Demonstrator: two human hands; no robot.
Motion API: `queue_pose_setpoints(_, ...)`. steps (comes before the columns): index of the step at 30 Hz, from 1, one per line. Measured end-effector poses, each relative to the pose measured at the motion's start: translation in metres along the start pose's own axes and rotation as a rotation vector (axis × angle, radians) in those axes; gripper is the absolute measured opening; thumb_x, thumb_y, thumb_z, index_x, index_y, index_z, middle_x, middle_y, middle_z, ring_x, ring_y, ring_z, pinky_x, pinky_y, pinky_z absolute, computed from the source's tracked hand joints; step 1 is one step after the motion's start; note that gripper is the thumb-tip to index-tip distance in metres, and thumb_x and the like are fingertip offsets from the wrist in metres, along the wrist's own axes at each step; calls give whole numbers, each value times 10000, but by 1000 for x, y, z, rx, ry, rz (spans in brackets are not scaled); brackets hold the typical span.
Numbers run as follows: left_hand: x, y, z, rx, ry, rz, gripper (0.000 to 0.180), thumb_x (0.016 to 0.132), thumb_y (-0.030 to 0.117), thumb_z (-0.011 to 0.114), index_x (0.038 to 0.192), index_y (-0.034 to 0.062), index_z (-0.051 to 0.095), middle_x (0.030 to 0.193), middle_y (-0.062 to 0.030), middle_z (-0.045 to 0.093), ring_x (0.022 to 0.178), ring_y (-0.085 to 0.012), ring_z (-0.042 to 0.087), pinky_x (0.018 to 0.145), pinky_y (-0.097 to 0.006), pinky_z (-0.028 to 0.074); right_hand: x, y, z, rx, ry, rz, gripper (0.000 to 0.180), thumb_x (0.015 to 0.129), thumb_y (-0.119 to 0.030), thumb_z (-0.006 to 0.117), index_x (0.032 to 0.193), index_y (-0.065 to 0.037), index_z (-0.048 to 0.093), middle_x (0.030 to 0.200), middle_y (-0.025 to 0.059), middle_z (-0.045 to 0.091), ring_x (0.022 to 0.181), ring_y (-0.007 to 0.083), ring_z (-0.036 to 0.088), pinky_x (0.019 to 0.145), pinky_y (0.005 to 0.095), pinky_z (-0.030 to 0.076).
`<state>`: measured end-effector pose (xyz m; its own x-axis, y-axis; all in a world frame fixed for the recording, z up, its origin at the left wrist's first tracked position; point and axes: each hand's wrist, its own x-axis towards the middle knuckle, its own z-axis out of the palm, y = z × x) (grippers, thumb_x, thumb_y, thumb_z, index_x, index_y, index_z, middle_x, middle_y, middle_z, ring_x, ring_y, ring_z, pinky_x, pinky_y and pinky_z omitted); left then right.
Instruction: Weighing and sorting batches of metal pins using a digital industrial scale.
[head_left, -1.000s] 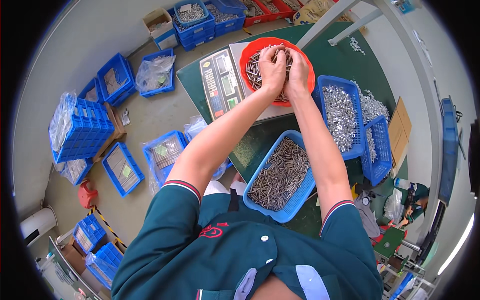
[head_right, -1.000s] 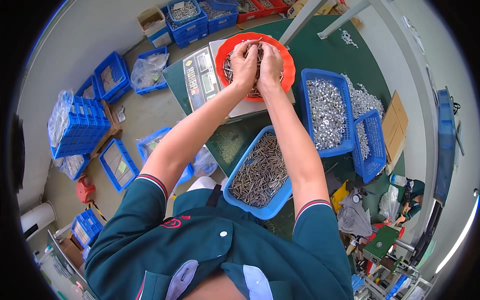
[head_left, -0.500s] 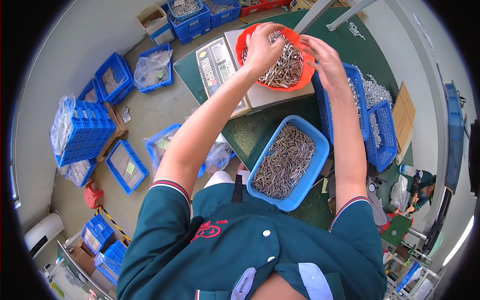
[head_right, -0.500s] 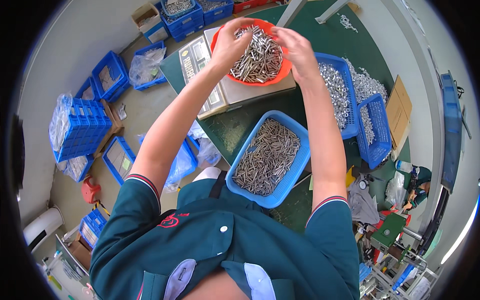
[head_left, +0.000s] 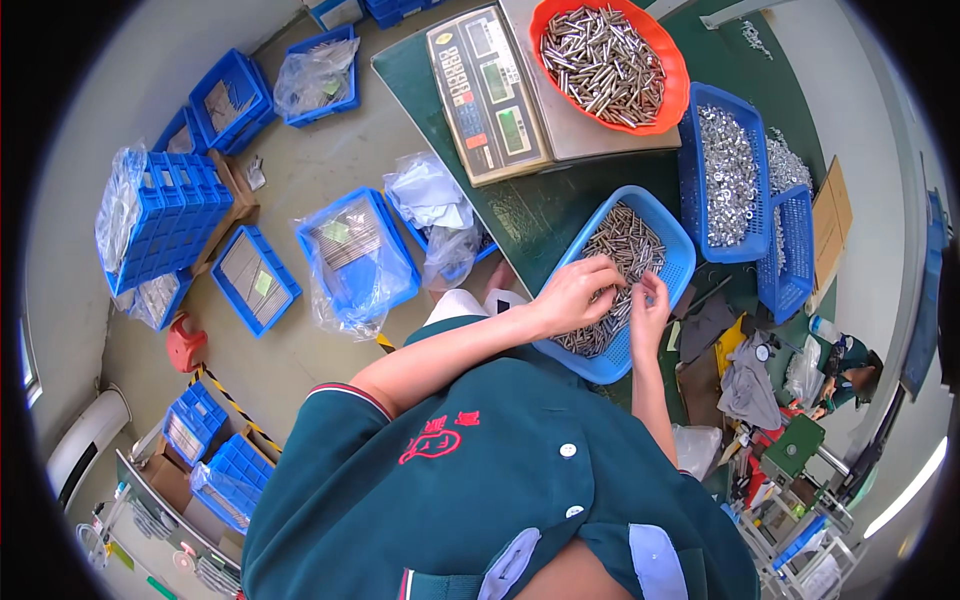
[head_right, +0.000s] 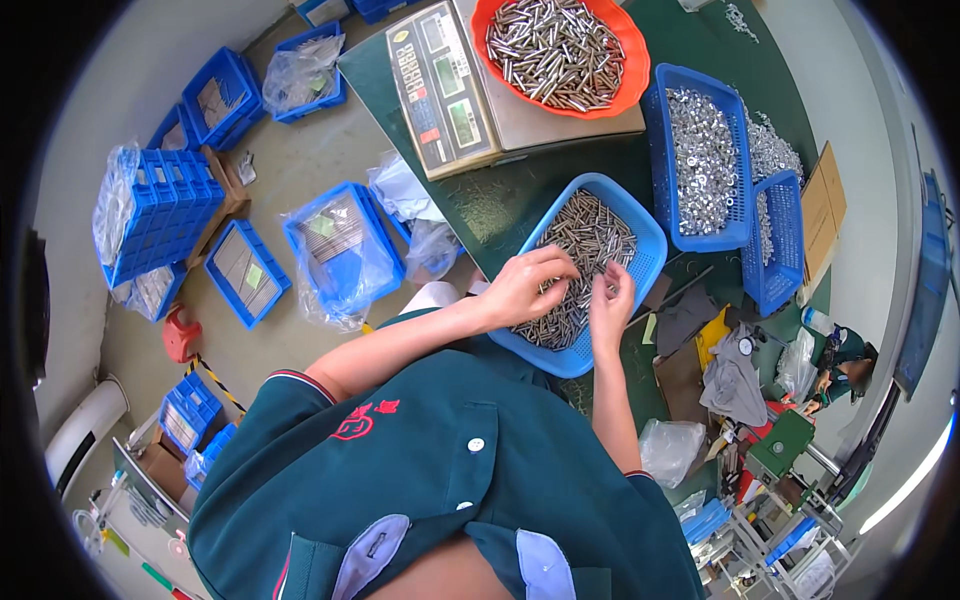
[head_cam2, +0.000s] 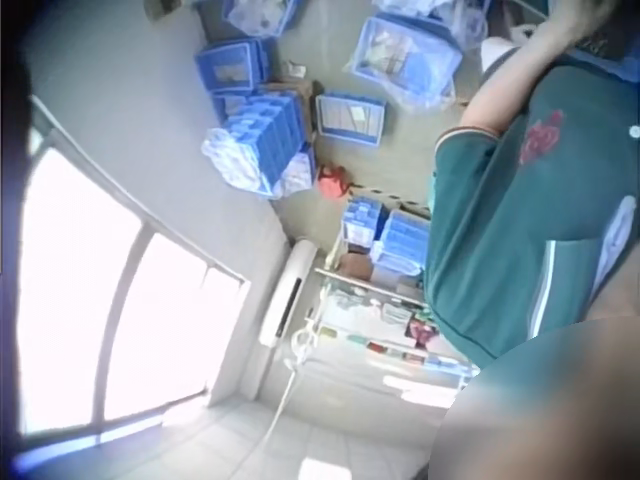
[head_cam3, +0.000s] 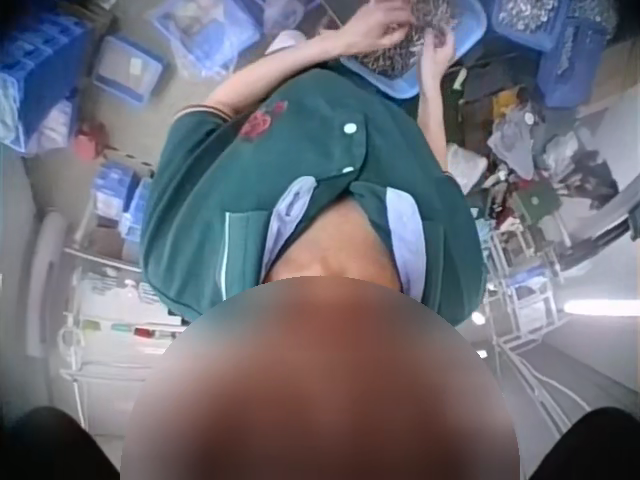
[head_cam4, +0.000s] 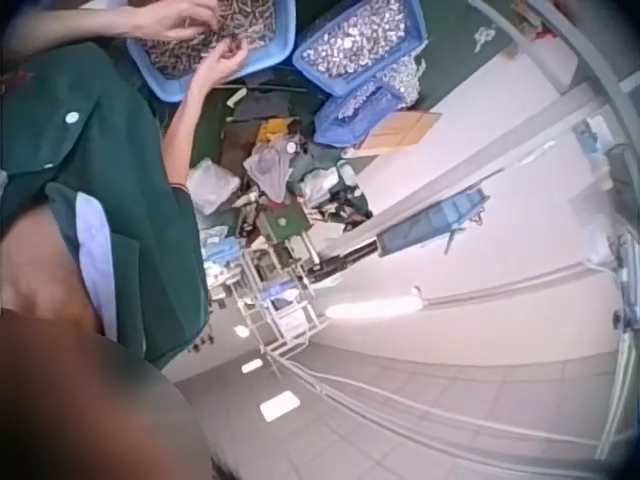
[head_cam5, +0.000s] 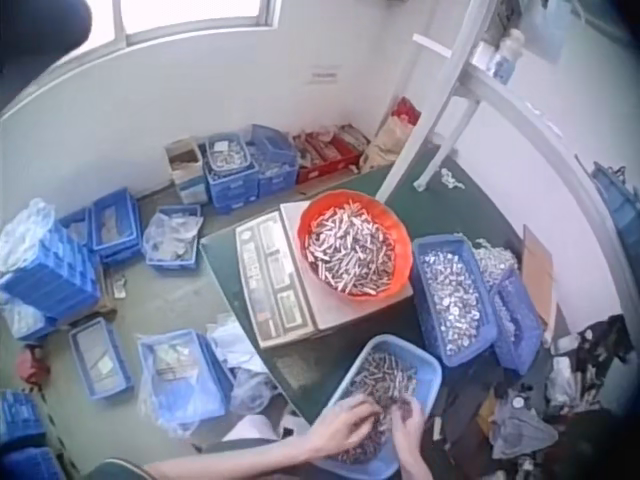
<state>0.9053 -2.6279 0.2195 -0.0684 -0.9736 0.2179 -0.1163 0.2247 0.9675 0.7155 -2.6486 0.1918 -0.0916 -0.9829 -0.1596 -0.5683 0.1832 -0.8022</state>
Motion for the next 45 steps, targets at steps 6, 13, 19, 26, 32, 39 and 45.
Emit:
queue_pose_setpoints(6,-12,-28,-2,147,-49,57,137,701,28,552,835,14,578,840,-111,550,798,-297,565,676,-374,475,-6,0,26,-541,55,-379,685,740,-213,666,1301,-17,326,1273,212,368,1189,376,339,998,446,268)
queue_pose_setpoints(13,-17,-43,8,218,-9,291,112,654,16,570,755,30,524,732,-102,478,707,-273,515,628,-371,430,3,28,61,-901,89,-385,647,817,-379,518,1367,-134,281,1402,133,251,1294,365,187,1004,562,144)
queue_pose_setpoints(19,-15,-40,6,224,-22,309,108,646,12,571,736,28,513,722,-97,471,697,-268,505,622,-368,424,9,34,62,-863,141,-379,586,802,-349,513,1331,-157,347,1399,94,272,1300,325,203,1018,538,137)
queue_pose_setpoints(26,-18,-42,7,272,-63,245,160,637,9,565,794,35,548,761,-89,496,709,-264,508,641,-360,429,8,28,65,-870,120,-369,586,796,-340,503,1332,-163,344,1383,93,286,1287,324,215,1031,524,133)
queue_pose_setpoints(32,-19,-42,9,295,-80,245,151,628,5,564,776,26,543,753,-93,497,703,-272,507,633,-365,423,6,28,62,-857,138,-363,587,788,-322,519,1327,-162,350,1378,104,289,1286,327,214,1038,522,122)
queue_pose_setpoints(39,-16,-39,12,281,-74,265,162,628,-19,562,788,7,561,781,-103,524,744,-282,529,659,-364,440,6,33,58,-863,162,-374,582,802,-324,509,1337,-176,336,1379,94,287,1283,332,217,1034,524,129)
queue_pose_setpoints(45,-13,-37,-1,328,312,133,407,675,-31,543,1075,37,519,1052,-158,490,971,-334,481,822,-383,406,-12,6,6,-576,249,-476,497,772,-194,605,1226,-50,461,1227,172,433,1139,343,405,939,431,323)
